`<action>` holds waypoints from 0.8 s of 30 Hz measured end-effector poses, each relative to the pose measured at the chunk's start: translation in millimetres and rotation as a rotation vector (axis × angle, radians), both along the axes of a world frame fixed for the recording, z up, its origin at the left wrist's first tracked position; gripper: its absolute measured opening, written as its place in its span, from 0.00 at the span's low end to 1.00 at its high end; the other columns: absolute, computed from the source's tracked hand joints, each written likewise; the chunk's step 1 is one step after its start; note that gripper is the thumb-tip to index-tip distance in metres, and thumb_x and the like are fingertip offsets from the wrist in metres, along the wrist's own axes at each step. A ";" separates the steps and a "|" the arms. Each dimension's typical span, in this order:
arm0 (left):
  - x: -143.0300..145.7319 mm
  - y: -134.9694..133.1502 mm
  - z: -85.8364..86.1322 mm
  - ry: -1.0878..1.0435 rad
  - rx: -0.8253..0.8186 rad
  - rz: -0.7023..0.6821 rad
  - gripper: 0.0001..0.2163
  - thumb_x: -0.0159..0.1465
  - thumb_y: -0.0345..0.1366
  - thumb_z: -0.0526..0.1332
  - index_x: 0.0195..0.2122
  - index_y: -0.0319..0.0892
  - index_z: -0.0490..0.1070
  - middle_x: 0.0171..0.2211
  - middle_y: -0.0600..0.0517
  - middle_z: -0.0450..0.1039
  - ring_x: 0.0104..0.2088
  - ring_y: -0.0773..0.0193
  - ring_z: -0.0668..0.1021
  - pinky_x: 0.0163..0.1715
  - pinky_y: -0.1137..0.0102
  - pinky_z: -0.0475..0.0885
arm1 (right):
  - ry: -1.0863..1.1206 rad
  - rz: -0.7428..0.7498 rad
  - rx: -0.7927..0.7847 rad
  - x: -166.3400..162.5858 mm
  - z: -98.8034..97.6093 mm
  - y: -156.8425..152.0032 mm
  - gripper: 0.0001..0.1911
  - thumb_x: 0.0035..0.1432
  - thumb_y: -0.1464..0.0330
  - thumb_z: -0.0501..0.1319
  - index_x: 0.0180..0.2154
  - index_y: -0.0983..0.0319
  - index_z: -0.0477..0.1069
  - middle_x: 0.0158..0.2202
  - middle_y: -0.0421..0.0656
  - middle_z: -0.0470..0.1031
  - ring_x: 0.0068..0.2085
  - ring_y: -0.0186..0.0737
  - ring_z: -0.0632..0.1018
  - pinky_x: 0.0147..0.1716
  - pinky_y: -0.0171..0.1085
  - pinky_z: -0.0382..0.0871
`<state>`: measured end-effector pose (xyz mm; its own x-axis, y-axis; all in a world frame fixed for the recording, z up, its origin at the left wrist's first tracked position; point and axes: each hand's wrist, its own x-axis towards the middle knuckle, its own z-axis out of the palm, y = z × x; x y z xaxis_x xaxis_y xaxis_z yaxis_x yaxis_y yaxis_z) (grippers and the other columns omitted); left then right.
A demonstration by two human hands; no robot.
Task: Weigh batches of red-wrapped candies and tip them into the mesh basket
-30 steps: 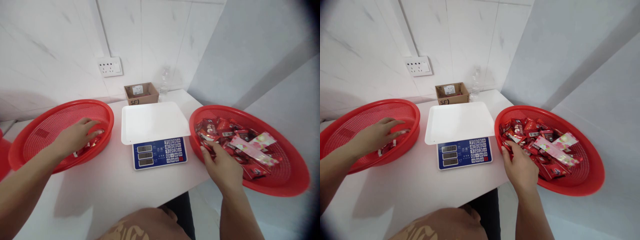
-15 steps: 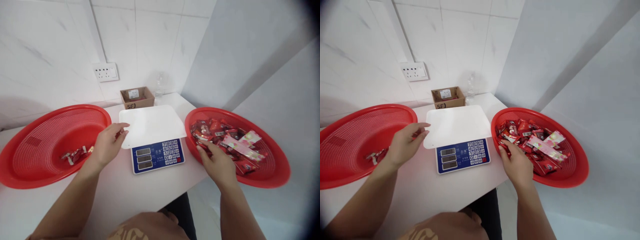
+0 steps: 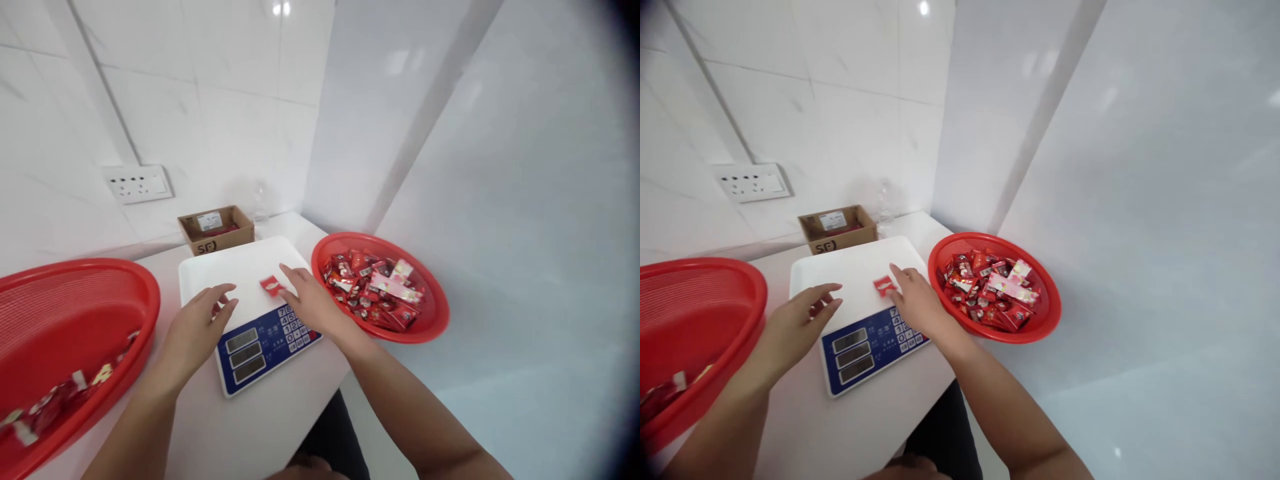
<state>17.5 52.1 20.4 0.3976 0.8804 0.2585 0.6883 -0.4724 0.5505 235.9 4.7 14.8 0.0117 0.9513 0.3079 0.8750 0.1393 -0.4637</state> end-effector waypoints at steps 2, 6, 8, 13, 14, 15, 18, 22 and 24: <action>-2.4 3.1 0.6 -0.013 -0.012 0.004 0.16 0.61 0.47 0.51 0.47 0.48 0.68 0.34 0.53 0.72 0.29 0.64 0.74 0.28 0.71 0.69 | -0.001 -0.003 0.025 15.6 8.3 5.9 0.26 0.62 0.64 0.51 0.60 0.61 0.54 0.56 0.50 0.63 0.56 0.43 0.65 0.54 0.42 0.58; -4.9 7.1 4.5 -0.009 -0.016 0.026 0.18 0.61 0.49 0.51 0.47 0.48 0.68 0.32 0.53 0.72 0.29 0.64 0.74 0.28 0.71 0.69 | -0.120 -0.159 -0.203 68.8 19.8 6.8 0.23 0.62 0.66 0.49 0.58 0.64 0.57 0.57 0.52 0.62 0.56 0.45 0.65 0.54 0.42 0.57; -4.6 8.9 5.1 -0.001 -0.015 0.032 0.18 0.60 0.49 0.51 0.47 0.48 0.68 0.32 0.52 0.72 0.29 0.63 0.74 0.28 0.71 0.69 | -0.201 -0.182 -0.444 93.7 18.0 2.6 0.21 0.60 0.66 0.52 0.54 0.65 0.62 0.54 0.54 0.66 0.52 0.50 0.69 0.50 0.43 0.61; -4.9 13.8 0.7 -0.004 -0.037 0.012 0.19 0.60 0.49 0.50 0.47 0.48 0.68 0.32 0.52 0.73 0.29 0.63 0.75 0.28 0.71 0.70 | -0.211 -0.064 -0.739 121.4 0.2 -11.1 0.23 0.50 0.69 0.61 0.50 0.63 0.68 0.43 0.50 0.76 0.39 0.48 0.77 0.36 0.38 0.68; -5.3 14.4 -0.2 -0.003 -0.041 0.010 0.19 0.60 0.49 0.50 0.47 0.48 0.68 0.32 0.52 0.73 0.29 0.62 0.75 0.27 0.71 0.70 | -0.206 -0.039 -0.762 122.4 -2.9 -12.2 0.26 0.50 0.69 0.60 0.53 0.61 0.66 0.44 0.49 0.76 0.39 0.47 0.77 0.36 0.37 0.68; -5.8 14.7 -1.0 -0.002 -0.043 0.008 0.19 0.60 0.49 0.50 0.47 0.48 0.68 0.32 0.51 0.73 0.30 0.62 0.75 0.28 0.71 0.70 | -0.201 -0.017 -0.776 122.8 -5.3 -12.3 0.29 0.49 0.70 0.60 0.55 0.60 0.63 0.46 0.48 0.75 0.41 0.46 0.77 0.37 0.37 0.68; -7.1 14.4 -2.3 0.011 -0.050 0.008 0.19 0.60 0.50 0.50 0.47 0.48 0.68 0.33 0.51 0.73 0.30 0.62 0.75 0.28 0.71 0.70 | -0.188 0.030 -0.800 122.1 -9.0 -8.6 0.32 0.49 0.73 0.59 0.57 0.58 0.61 0.48 0.46 0.74 0.44 0.45 0.76 0.40 0.37 0.68; -9.2 13.4 -4.5 0.023 -0.033 -0.009 0.19 0.61 0.50 0.50 0.48 0.49 0.68 0.32 0.51 0.74 0.30 0.62 0.76 0.27 0.71 0.70 | -0.192 0.016 -0.807 117.6 -12.3 -2.6 0.28 0.48 0.75 0.59 0.53 0.59 0.67 0.45 0.47 0.75 0.42 0.48 0.76 0.39 0.39 0.68; -10.6 13.0 -6.0 0.024 -0.028 -0.011 0.19 0.61 0.50 0.50 0.48 0.49 0.68 0.32 0.51 0.74 0.30 0.62 0.76 0.27 0.72 0.70 | -0.198 -0.020 -0.789 114.4 -15.8 -1.4 0.26 0.47 0.75 0.60 0.51 0.61 0.69 0.46 0.51 0.75 0.42 0.51 0.76 0.39 0.42 0.68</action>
<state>7.0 65.2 14.5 0.4127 0.8829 0.2241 0.6966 -0.4645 0.5468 350.3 3.3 -1.0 0.0466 0.8894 -0.4547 0.9498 -0.1804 -0.2555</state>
